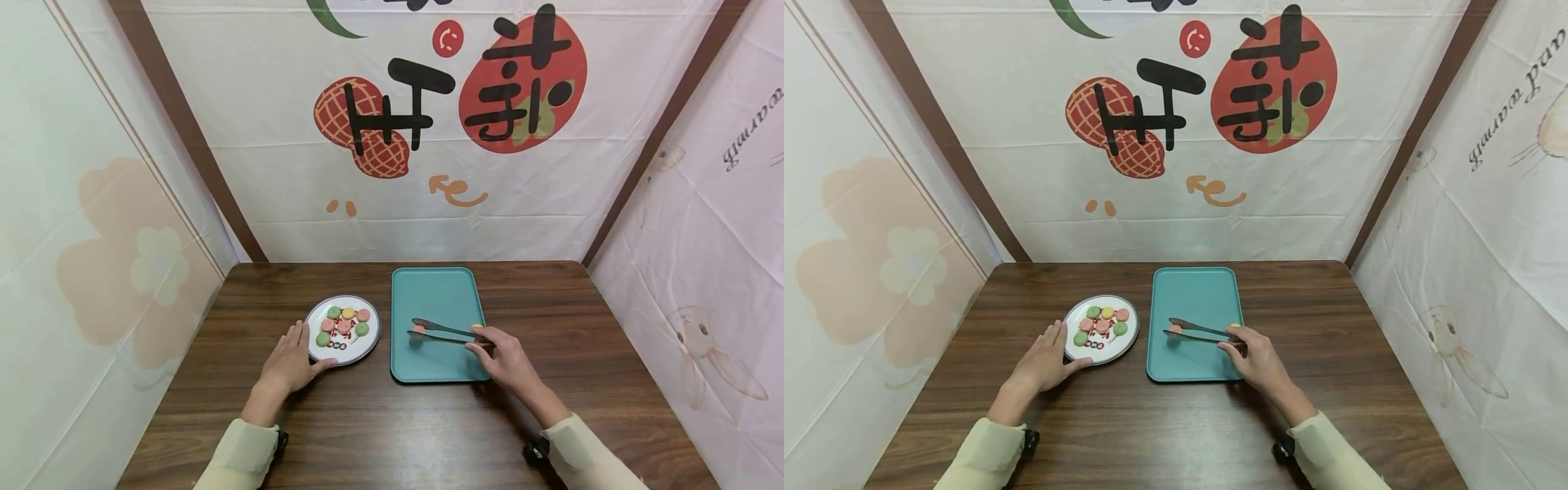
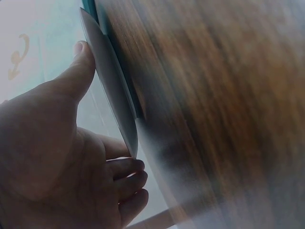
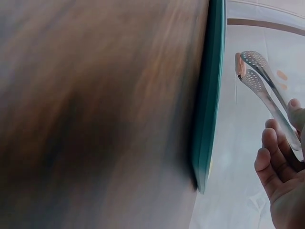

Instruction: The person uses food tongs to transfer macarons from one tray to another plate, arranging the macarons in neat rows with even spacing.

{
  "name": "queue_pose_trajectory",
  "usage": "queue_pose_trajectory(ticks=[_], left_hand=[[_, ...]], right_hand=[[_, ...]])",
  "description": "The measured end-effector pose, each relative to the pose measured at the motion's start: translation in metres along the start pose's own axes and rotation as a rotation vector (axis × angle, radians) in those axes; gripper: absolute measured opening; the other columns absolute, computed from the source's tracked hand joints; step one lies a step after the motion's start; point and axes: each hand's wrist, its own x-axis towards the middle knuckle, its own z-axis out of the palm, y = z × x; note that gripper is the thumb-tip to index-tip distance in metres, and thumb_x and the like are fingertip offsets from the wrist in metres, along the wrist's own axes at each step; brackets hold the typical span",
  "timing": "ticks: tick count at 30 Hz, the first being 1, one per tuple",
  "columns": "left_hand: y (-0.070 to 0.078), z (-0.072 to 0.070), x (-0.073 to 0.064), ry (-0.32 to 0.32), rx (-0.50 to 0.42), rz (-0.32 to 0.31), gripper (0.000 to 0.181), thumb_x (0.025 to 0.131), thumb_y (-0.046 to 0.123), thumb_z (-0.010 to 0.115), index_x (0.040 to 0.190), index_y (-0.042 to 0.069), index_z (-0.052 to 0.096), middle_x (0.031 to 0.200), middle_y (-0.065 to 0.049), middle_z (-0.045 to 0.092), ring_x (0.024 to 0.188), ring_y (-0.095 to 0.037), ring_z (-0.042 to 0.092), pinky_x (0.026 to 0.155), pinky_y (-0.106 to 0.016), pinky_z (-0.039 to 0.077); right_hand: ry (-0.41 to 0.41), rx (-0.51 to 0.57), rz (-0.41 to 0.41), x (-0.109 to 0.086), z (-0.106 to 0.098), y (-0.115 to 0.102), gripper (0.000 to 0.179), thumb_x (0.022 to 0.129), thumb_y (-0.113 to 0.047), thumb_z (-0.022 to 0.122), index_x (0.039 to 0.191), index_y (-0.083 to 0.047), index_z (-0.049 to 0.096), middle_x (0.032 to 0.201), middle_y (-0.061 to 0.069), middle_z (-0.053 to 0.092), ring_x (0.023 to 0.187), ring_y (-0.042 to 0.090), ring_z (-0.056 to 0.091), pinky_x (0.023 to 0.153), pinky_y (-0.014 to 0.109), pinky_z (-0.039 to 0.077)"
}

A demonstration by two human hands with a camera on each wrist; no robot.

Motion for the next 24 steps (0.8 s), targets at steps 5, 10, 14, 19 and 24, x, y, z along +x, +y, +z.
queue_pose_trajectory(ticks=[5,10,14,19,24], left_hand=[[0.001,0.0,0.001,-0.008,0.0,-0.004,0.117,0.099,0.066,0.066,0.163,-0.017,0.015,0.171,-0.039,0.014,0.161,-0.051,0.017,0.132,-0.061,0.018],[0.0,-0.001,0.002,-0.007,0.006,-0.006,0.117,0.099,0.066,0.066,0.164,-0.017,0.015,0.171,-0.039,0.014,0.161,-0.051,0.017,0.132,-0.06,0.018],[0.0,-0.002,0.002,-0.01,0.015,-0.008,0.116,0.1,0.066,0.065,0.164,-0.017,0.015,0.171,-0.038,0.014,0.161,-0.05,0.016,0.133,-0.059,0.017],[0.002,-0.003,-0.001,-0.008,0.007,0.001,0.117,0.099,0.066,0.066,0.163,-0.018,0.016,0.171,-0.039,0.015,0.161,-0.051,0.018,0.133,-0.06,0.018],[0.003,-0.003,-0.002,-0.007,0.004,0.0,0.117,0.099,0.066,0.066,0.163,-0.018,0.016,0.171,-0.039,0.015,0.161,-0.051,0.018,0.132,-0.06,0.018]], right_hand=[[-0.012,-0.009,-0.003,0.006,0.005,-0.002,0.029,0.096,-0.009,0.083,0.122,0.002,0.076,0.097,0.001,0.075,0.077,0.005,0.066,0.063,0.026,0.059],[-0.017,-0.007,-0.021,0.012,0.01,-0.003,0.029,0.096,-0.01,0.082,0.121,0.002,0.076,0.093,-0.002,0.073,0.076,0.004,0.061,0.061,0.028,0.057],[-0.022,0.01,-0.037,0.017,0.015,-0.004,0.029,0.096,-0.009,0.083,0.121,0.003,0.076,0.092,-0.002,0.072,0.075,0.005,0.059,0.059,0.035,0.057],[-0.014,0.02,-0.061,0.021,0.022,-0.005,0.029,0.095,-0.008,0.082,0.122,0.003,0.076,0.093,-0.001,0.072,0.074,0.004,0.058,0.058,0.035,0.056],[-0.011,0.026,-0.079,0.024,0.029,-0.007,0.03,0.095,-0.008,0.082,0.122,0.003,0.076,0.093,-0.001,0.072,0.073,0.003,0.057,0.059,0.032,0.056]])
